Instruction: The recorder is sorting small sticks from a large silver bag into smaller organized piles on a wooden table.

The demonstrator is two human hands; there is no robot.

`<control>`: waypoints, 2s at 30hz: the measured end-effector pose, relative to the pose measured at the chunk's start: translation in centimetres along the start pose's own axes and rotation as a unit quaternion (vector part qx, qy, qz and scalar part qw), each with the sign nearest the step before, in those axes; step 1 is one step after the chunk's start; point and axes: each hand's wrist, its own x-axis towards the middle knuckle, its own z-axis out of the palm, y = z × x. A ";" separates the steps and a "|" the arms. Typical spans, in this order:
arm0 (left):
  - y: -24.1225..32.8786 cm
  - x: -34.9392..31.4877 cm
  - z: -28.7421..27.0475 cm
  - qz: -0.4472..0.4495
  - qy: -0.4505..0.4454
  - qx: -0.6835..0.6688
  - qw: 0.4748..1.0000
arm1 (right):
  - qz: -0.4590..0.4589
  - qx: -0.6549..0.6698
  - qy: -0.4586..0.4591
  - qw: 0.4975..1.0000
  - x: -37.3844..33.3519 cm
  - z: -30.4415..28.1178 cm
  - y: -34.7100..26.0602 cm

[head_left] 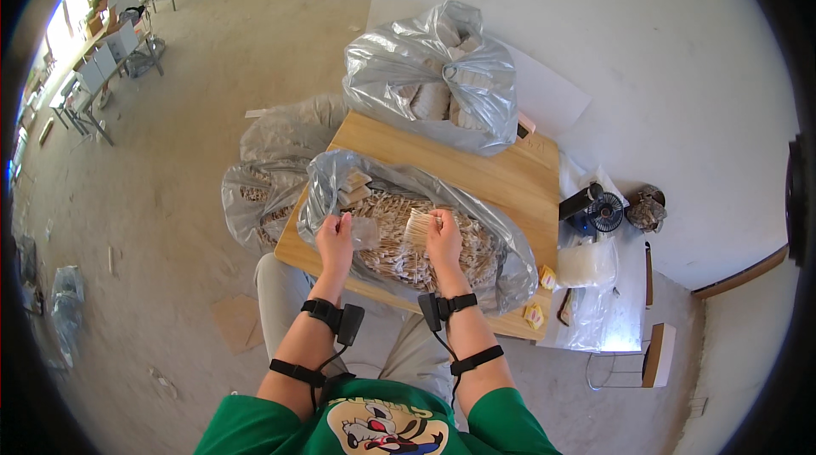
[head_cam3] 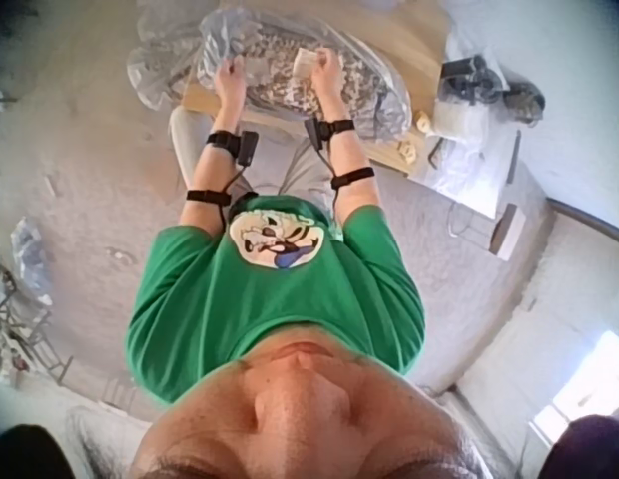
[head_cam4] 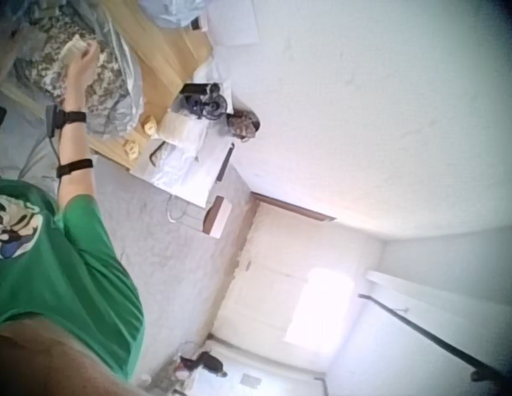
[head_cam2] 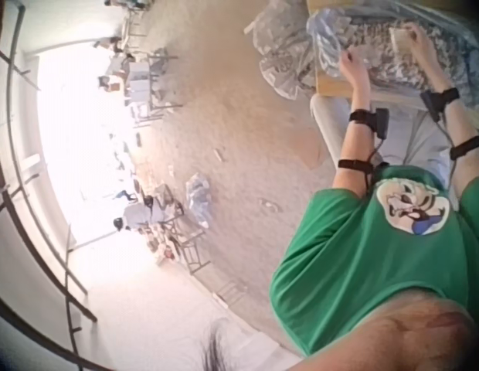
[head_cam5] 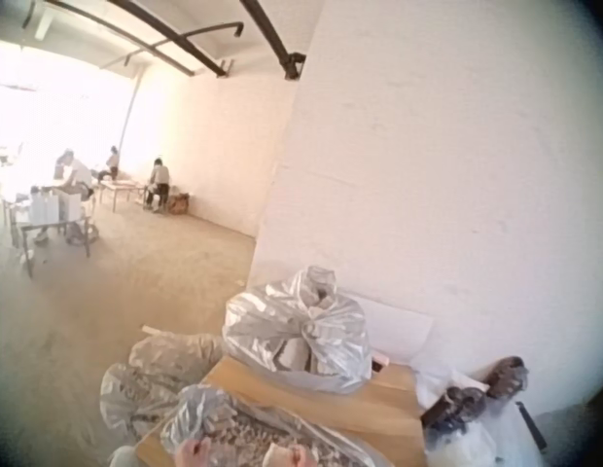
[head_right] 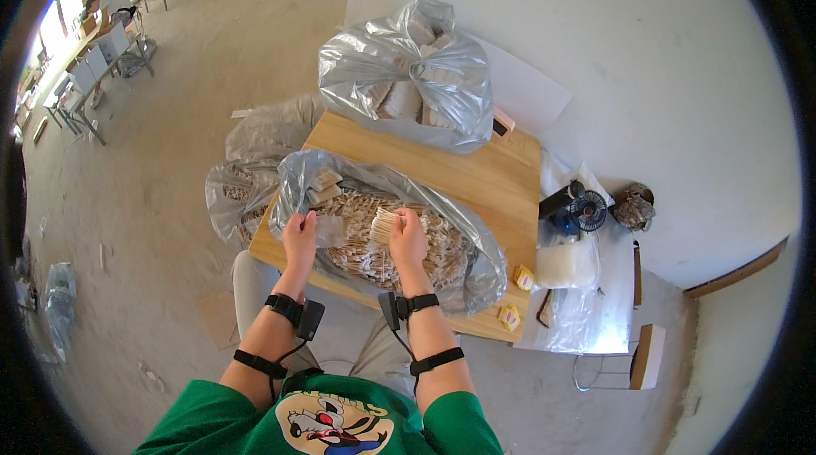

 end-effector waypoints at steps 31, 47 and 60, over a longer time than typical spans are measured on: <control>0.9 -4.2 2.8 0.030 -0.119 -0.028 0.992 | 0.046 0.217 -0.004 0.975 0.5 -6.9 2.4; 7.9 -5.7 8.0 0.103 -0.331 0.045 0.937 | -0.064 0.183 0.050 0.980 -3.3 -11.5 3.0; 8.3 -8.0 11.2 0.225 -0.501 0.019 0.835 | -0.015 0.171 0.080 0.982 -6.2 -12.6 7.1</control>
